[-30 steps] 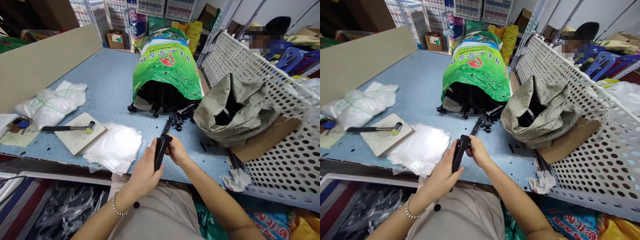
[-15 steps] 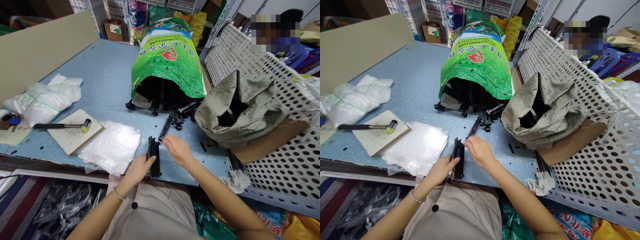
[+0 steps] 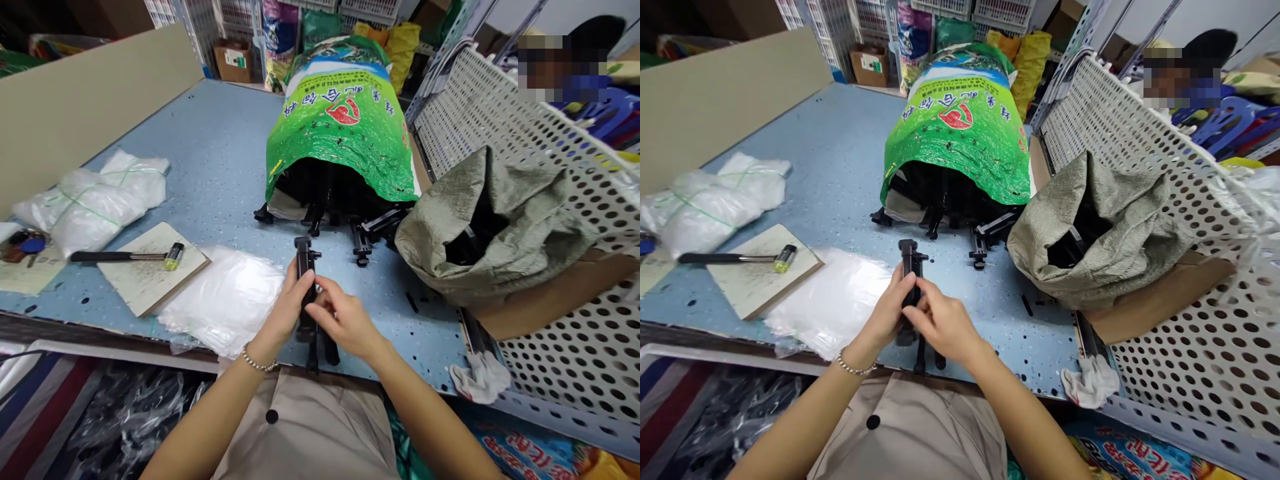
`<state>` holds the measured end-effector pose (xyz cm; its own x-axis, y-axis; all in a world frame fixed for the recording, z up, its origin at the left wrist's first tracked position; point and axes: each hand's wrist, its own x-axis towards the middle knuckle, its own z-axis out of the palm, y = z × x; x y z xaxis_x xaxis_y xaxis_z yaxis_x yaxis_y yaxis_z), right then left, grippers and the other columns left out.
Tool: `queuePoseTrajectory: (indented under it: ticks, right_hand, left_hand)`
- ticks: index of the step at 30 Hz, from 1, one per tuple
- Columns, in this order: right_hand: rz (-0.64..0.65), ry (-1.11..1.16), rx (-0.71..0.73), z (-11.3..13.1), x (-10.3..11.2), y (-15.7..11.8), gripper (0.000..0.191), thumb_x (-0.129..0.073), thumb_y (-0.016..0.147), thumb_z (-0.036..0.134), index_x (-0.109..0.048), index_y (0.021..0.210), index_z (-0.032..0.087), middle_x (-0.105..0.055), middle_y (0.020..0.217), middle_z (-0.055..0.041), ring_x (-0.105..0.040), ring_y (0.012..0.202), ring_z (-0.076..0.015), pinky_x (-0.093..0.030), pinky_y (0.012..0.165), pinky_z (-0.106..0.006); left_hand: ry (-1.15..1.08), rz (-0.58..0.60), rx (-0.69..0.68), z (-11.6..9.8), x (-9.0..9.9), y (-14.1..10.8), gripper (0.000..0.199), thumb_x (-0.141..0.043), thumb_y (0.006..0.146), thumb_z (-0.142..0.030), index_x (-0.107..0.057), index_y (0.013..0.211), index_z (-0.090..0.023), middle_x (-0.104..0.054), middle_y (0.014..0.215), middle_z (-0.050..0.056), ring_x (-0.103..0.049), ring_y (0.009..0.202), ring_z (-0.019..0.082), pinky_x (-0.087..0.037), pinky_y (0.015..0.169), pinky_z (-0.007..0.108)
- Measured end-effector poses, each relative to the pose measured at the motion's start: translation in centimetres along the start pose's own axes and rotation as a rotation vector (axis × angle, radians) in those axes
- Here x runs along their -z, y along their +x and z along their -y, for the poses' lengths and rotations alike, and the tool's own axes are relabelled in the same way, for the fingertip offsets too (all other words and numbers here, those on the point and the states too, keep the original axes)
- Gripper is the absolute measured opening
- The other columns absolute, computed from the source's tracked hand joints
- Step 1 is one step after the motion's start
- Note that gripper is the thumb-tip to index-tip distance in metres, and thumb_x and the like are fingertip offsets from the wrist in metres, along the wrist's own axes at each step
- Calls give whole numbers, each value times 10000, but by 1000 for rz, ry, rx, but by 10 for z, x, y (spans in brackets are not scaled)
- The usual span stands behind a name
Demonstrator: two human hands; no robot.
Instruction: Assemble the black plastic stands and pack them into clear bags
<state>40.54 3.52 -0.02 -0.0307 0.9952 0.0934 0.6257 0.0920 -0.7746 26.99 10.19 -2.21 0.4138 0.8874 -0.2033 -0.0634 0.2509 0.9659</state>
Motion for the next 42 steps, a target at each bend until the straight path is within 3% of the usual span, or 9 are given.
queuePoseTrajectory:
  ticks: [5, 11, 17, 21, 24, 27, 32, 37, 42]
  right_hand:
    - [-250, -289, 16, -20, 19, 21, 348, -365, 965, 486, -552, 952, 194, -616, 826, -70, -574, 797, -202, -425, 684, -301]
    - [8, -19, -75, -23, -3, 19, 459, -186, 1010, 468, -475, 759, 215, -521, 623, 11, -500, 580, -138, -392, 571, -254]
    - [60, -352, 276, -10, -37, -21, 419, -287, 989, 465, -545, 811, 188, -614, 736, -71, -537, 665, -185, -379, 615, -301]
    - [-13, -321, -1, -31, -19, 1, 368, -248, 1003, 396, -514, 825, 214, -580, 680, -12, -520, 599, -154, -363, 588, -269]
    - [-341, -453, -334, -62, 13, 36, 325, -357, 958, 461, -509, 1017, 180, -612, 985, -112, -580, 850, -223, -404, 698, -312]
    - [-442, -461, -577, -91, 37, 61, 459, -520, 851, 487, -485, 1135, 128, -573, 1124, -197, -567, 984, -301, -408, 777, -370]
    - [-540, 132, -583, -103, 38, 52, 295, -469, 793, 387, -531, 983, 170, -593, 767, -58, -567, 671, -204, -420, 642, -321]
    - [-465, 377, -480, -82, 16, 27, 220, -437, 801, 377, -500, 937, 215, -498, 644, 45, -408, 452, -110, -348, 459, -234]
    - [-477, 256, -463, -87, 4, 34, 310, -503, 808, 461, -545, 977, 204, -595, 849, -29, -561, 753, -169, -453, 621, -269]
  left_hand:
    - [-83, 177, 208, -16, -6, -19, 687, -498, 865, -561, -301, 1436, -233, -594, 684, -20, -614, 568, 152, -527, 552, 280]
    - [-18, -17, 139, -14, -1, -13, 583, -555, 839, -480, -413, 1342, -221, -600, 747, -13, -604, 591, 139, -521, 567, 267]
    - [194, -39, 124, -13, 21, -4, 421, -421, 884, -524, -599, 980, -155, -668, 842, 52, -617, 697, 178, -506, 647, 288]
    - [668, -8, 103, 5, 29, -17, 429, -347, 927, -451, -602, 1096, -150, -676, 809, 78, -643, 753, 242, -486, 721, 352]
    - [1076, 9, 157, 24, 27, -28, 531, -294, 952, -399, -423, 1388, -124, -678, 743, 100, -657, 691, 292, -477, 679, 396]
    - [1267, 38, 129, 35, 21, -34, 570, -278, 962, -425, -382, 1434, -122, -682, 747, 134, -668, 719, 331, -489, 677, 435]
    - [934, -49, -215, 29, 19, -23, 472, -427, 924, -407, -536, 1309, -158, -608, 1188, 171, -559, 1134, 306, -429, 984, 461]
    - [295, 47, -29, 23, 3, 4, 471, -434, 928, -394, -470, 1335, -160, -604, 1217, 131, -601, 1073, 209, -477, 955, 381]
    - [667, -52, -330, 12, -28, 36, 422, -513, 857, -208, -508, 1275, -151, -524, 1276, 160, -494, 1195, 266, -405, 1024, 455]
